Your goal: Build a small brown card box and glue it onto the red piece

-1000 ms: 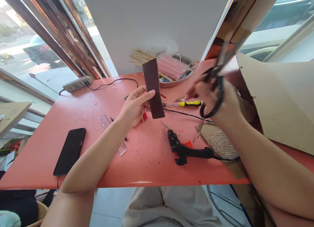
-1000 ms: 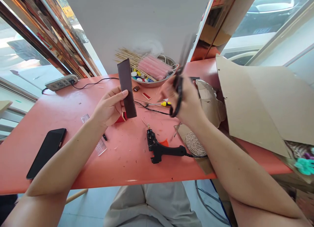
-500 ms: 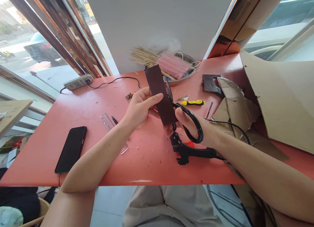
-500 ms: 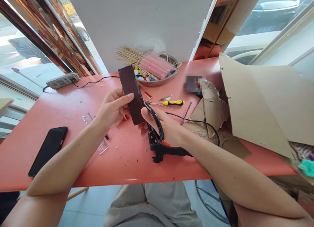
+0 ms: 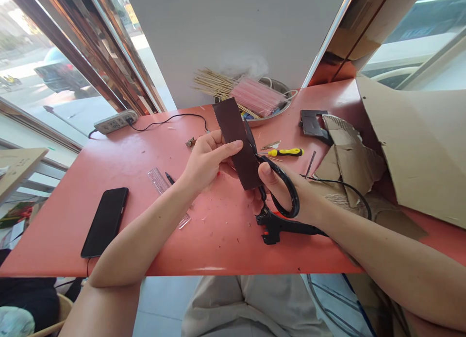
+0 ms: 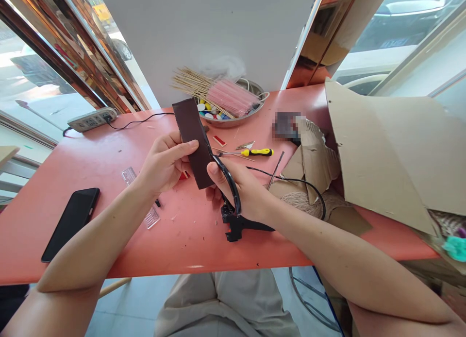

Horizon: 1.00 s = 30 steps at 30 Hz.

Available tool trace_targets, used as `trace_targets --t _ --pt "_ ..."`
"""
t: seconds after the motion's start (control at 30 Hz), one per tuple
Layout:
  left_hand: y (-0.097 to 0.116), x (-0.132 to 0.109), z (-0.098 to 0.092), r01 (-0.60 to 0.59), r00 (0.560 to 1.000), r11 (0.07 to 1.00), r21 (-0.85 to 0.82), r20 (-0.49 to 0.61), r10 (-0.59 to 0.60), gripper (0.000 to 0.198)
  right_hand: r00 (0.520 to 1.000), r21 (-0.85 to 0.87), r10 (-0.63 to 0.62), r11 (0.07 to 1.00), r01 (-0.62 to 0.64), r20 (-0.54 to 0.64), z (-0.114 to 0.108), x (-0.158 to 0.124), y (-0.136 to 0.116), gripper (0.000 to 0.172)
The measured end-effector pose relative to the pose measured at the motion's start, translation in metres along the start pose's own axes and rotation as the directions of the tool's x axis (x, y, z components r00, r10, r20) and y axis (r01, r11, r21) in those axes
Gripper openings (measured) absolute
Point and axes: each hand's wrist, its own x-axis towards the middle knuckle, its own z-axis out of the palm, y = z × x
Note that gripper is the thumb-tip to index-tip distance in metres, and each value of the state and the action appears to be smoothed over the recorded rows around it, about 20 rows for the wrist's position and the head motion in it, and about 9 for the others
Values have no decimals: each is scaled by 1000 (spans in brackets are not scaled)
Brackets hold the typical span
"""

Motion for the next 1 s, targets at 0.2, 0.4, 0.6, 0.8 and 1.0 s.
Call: trace_targets --t 0.2,0.4,0.6,0.8,1.0 --pt "2 -1 -1 3 1000 1000 16 8 -3 35 999 66 37 997 -36 -14 5 -1 2 89" --pt "4 -1 -1 -21 999 1000 21 33 20 53 997 103 68 993 -65 -28 7 0 1 90" --pt "-8 8 5 -149 972 988 33 -180 152 67 998 154 52 986 -58 45 11 -1 10 85" --pt "-17 6 10 -243 935 962 125 -234 267 75 999 125 -3 992 -2 40 16 0 18 90" --pt "-14 3 14 -285 926 946 152 -213 313 79 1000 117 21 993 -22 15 19 -3 5 90"
